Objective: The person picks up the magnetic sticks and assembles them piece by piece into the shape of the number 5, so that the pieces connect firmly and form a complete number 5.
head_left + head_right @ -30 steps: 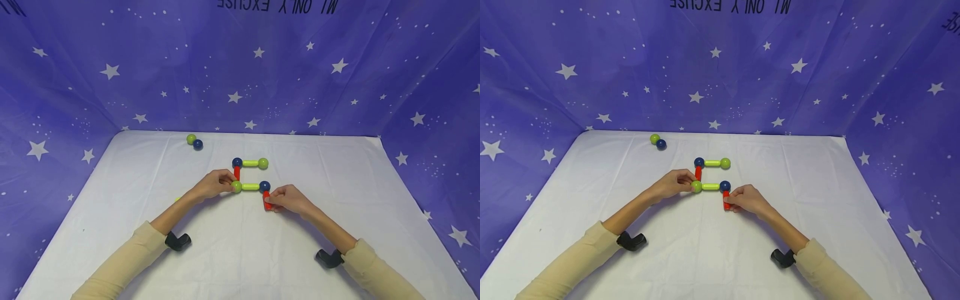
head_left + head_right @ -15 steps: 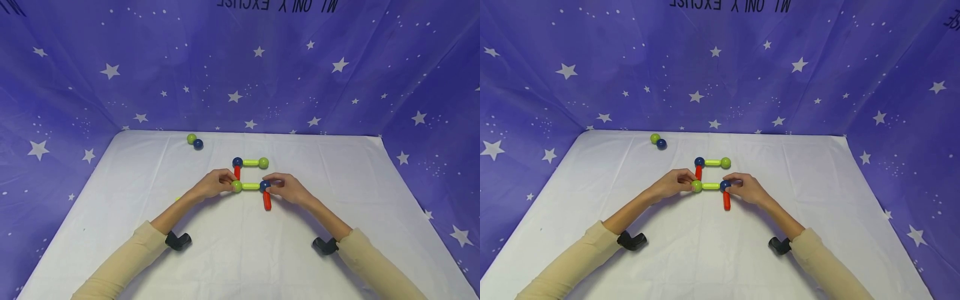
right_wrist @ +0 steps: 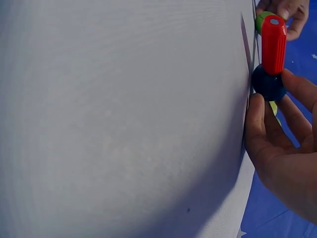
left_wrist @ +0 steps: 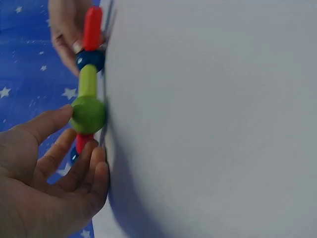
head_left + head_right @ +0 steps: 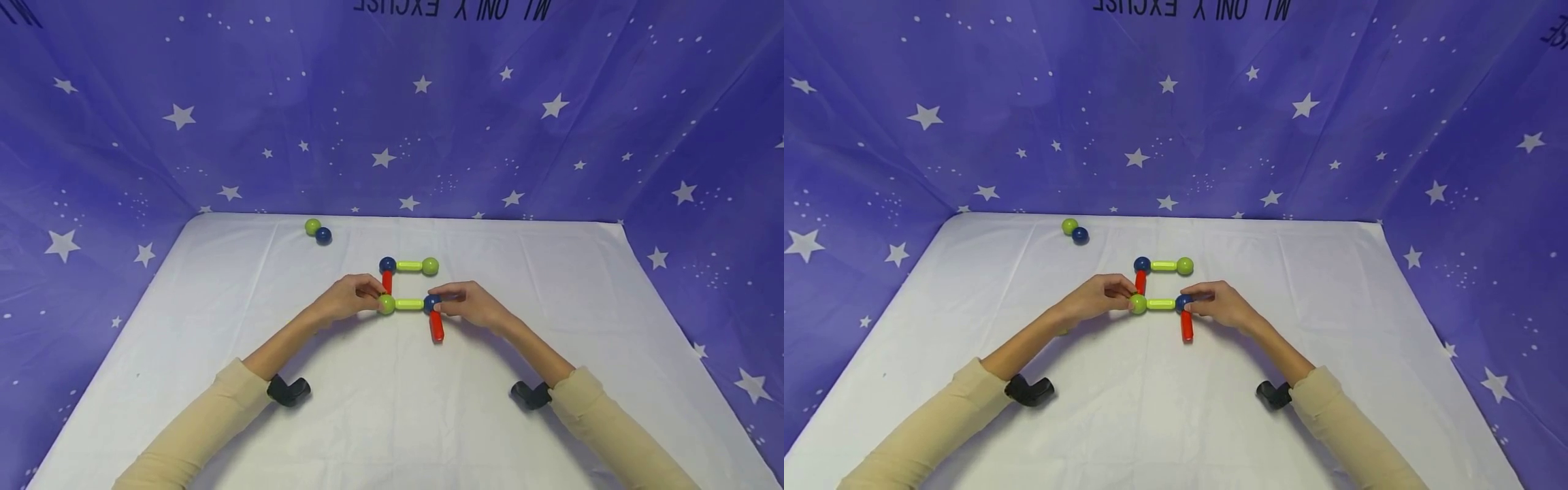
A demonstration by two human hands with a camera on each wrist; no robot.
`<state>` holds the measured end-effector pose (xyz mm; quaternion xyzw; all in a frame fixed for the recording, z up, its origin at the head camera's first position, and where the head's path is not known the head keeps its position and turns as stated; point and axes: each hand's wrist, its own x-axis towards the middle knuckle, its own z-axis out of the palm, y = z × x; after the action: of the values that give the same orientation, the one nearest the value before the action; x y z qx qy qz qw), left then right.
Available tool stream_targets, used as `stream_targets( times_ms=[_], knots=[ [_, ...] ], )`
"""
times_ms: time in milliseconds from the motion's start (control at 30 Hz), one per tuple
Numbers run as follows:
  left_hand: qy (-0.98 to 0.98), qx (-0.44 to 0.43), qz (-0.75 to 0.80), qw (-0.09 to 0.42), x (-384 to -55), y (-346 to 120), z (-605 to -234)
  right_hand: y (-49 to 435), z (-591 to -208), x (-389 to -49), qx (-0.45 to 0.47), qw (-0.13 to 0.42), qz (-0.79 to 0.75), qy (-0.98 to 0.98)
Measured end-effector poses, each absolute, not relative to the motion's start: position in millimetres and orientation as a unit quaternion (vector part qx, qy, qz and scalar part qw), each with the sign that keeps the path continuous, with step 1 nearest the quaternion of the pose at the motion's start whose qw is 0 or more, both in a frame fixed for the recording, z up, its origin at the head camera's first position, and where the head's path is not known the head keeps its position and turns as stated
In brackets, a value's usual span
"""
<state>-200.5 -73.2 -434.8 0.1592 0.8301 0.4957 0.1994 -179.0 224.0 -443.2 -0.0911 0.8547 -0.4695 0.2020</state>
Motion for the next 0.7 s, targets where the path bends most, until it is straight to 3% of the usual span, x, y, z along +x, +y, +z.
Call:
stream_targets(
  times_ms=[367,700],
  knots=[
    [0.862,0.029,0.507,0.017,-263,-140,-417,223,-444,-179,-0.090,0.202,-0.465,0.857],
    [0.882,-0.010,0.471,-0.029,-289,-151,-428,226,-445,-178,-0.085,0.204,-0.474,0.852]
  ],
)
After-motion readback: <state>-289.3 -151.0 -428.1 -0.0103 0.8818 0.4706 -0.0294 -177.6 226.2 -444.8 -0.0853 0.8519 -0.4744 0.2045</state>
